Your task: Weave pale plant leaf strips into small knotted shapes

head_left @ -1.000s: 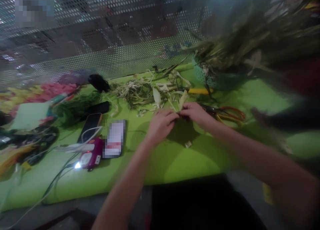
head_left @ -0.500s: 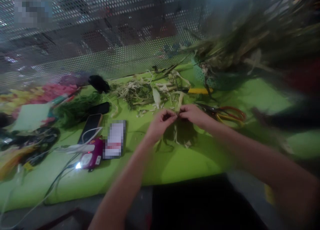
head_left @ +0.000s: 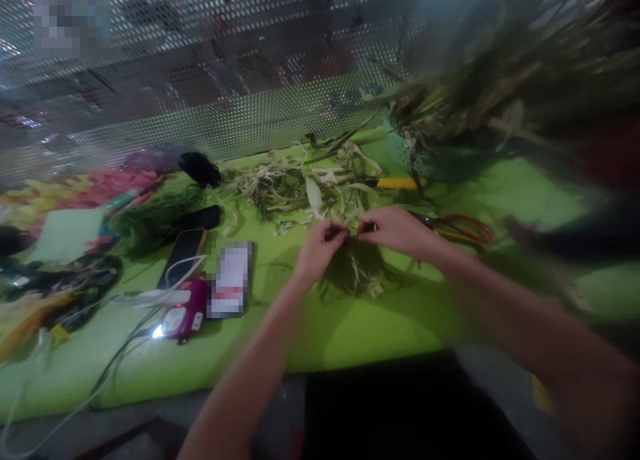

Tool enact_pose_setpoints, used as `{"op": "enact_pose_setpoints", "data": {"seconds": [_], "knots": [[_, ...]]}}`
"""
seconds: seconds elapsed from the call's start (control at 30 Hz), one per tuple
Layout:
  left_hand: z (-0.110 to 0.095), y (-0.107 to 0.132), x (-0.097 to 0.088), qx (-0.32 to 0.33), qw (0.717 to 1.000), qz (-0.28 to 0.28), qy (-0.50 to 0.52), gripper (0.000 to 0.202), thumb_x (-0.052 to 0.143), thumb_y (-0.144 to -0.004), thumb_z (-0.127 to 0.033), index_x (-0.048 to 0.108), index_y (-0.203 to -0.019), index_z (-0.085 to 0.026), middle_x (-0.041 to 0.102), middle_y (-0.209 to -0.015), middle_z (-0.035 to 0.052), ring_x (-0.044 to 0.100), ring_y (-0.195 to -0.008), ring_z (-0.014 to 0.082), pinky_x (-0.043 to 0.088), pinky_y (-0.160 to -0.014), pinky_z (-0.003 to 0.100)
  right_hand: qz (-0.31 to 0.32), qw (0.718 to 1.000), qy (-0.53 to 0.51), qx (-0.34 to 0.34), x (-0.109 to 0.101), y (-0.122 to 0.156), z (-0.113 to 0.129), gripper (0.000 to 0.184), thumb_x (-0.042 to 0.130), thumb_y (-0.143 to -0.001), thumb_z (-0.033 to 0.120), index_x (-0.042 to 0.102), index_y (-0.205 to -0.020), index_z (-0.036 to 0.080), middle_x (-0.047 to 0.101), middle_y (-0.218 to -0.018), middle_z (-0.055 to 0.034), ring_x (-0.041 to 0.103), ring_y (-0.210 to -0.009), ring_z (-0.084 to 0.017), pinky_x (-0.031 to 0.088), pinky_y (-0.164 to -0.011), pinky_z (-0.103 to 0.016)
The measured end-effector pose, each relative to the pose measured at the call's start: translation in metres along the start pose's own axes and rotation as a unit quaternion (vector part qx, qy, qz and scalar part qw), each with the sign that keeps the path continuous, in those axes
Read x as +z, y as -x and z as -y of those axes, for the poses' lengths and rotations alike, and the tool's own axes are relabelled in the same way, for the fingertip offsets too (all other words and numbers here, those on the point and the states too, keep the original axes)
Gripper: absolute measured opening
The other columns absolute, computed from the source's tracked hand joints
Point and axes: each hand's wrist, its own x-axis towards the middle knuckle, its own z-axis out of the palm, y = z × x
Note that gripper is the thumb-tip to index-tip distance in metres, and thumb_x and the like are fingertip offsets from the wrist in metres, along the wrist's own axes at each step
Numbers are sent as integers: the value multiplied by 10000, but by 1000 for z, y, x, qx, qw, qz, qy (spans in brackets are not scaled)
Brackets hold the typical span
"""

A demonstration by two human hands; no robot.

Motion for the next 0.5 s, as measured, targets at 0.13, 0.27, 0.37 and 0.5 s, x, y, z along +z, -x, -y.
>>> {"op": "enact_pose_setpoints", "data": {"seconds": [0.13, 0.27, 0.37, 0.5], "knots": [[2, 0, 1, -8, 1000, -13, -8, 162, 693, -727, -198, 604, -859, -165, 652, -807, 4, 595, -746, 124, 448, -720, 258, -41, 999, 7, -27, 2, 2, 4, 60, 660, -784, 220, 717, -793, 205, 713, -828, -16, 598, -740, -158, 339, -618, -257], [4, -1, 1, -4, 999, -5, -35, 153, 693, -723, -202, 608, -844, -163, 650, -808, 10, 581, -750, 128, 438, -717, 262, -72, 997, -6, -38, 7, 3, 6, 72, 675, -799, 257, 686, -777, 189, 695, -814, -16, 571, -713, -144, 322, -607, -251], [5, 0, 2, 0, 998, 20, -58, 127, 670, -743, -222, 632, -847, -158, 656, -806, 14, 576, -752, 137, 434, -725, 272, -97, 994, -21, -47, 11, 4, 6, 89, 681, -803, 257, 669, -763, 179, 680, -785, -12, 558, -694, -135, 313, -600, -248], [5, 1, 3, -2, 997, 45, -60, 135, 672, -735, -228, 649, -847, -155, 662, -807, 10, 573, -756, 141, 430, -733, 272, -131, 988, -60, -49, 19, 3, 4, 134, 689, -802, 283, 656, -736, 171, 658, -724, -6, 544, -661, -132, 314, -586, -248]]}}
